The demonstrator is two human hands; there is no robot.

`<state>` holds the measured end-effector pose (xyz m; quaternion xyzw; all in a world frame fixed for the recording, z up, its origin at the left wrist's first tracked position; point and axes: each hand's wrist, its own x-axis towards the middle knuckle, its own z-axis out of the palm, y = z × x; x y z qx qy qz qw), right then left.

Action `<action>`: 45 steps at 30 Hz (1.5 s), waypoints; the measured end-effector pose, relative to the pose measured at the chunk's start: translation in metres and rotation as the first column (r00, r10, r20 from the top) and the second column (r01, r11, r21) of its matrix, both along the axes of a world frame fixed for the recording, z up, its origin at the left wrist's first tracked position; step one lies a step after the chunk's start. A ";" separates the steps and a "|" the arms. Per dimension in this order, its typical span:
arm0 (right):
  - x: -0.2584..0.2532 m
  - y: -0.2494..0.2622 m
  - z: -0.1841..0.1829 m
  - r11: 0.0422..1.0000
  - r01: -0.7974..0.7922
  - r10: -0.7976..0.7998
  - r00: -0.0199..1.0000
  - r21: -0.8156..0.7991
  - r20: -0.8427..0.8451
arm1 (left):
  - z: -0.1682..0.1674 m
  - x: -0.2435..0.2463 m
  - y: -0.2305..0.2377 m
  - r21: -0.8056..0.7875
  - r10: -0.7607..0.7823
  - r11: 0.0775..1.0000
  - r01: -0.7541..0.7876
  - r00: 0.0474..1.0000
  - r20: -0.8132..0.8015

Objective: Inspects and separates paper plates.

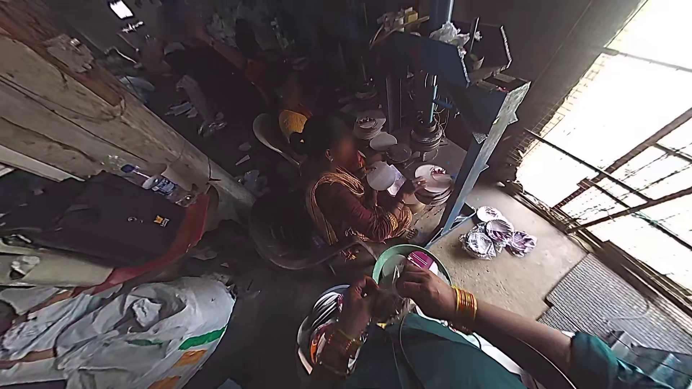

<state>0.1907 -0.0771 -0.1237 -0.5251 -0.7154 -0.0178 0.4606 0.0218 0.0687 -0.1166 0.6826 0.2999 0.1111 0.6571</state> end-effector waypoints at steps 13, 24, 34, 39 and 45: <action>-0.026 0.013 -0.012 0.977 0.105 -0.067 0.978 -0.185 0.199 | 0.015 0.025 0.000 0.341 -0.003 0.935 0.093 0.967 -0.256; -0.041 0.046 -0.001 0.978 -0.071 -0.139 0.467 -0.194 -0.873 | -0.007 0.010 -0.018 0.222 0.161 0.943 -0.247 0.924 0.347; -0.028 0.035 0.003 0.926 -0.170 -0.171 0.607 -0.337 -0.776 | 0.005 0.003 -0.005 0.457 0.006 0.877 -0.146 0.956 0.292; -0.012 0.030 0.005 0.829 -0.381 -0.152 0.551 -0.409 -0.821 | -0.005 0.002 -0.006 0.288 0.049 0.941 -0.179 0.912 0.408; -0.006 0.030 0.002 0.895 -0.235 -0.071 0.764 -0.378 -0.641 | -0.001 0.000 -0.009 0.464 -0.056 0.875 -0.138 0.923 0.380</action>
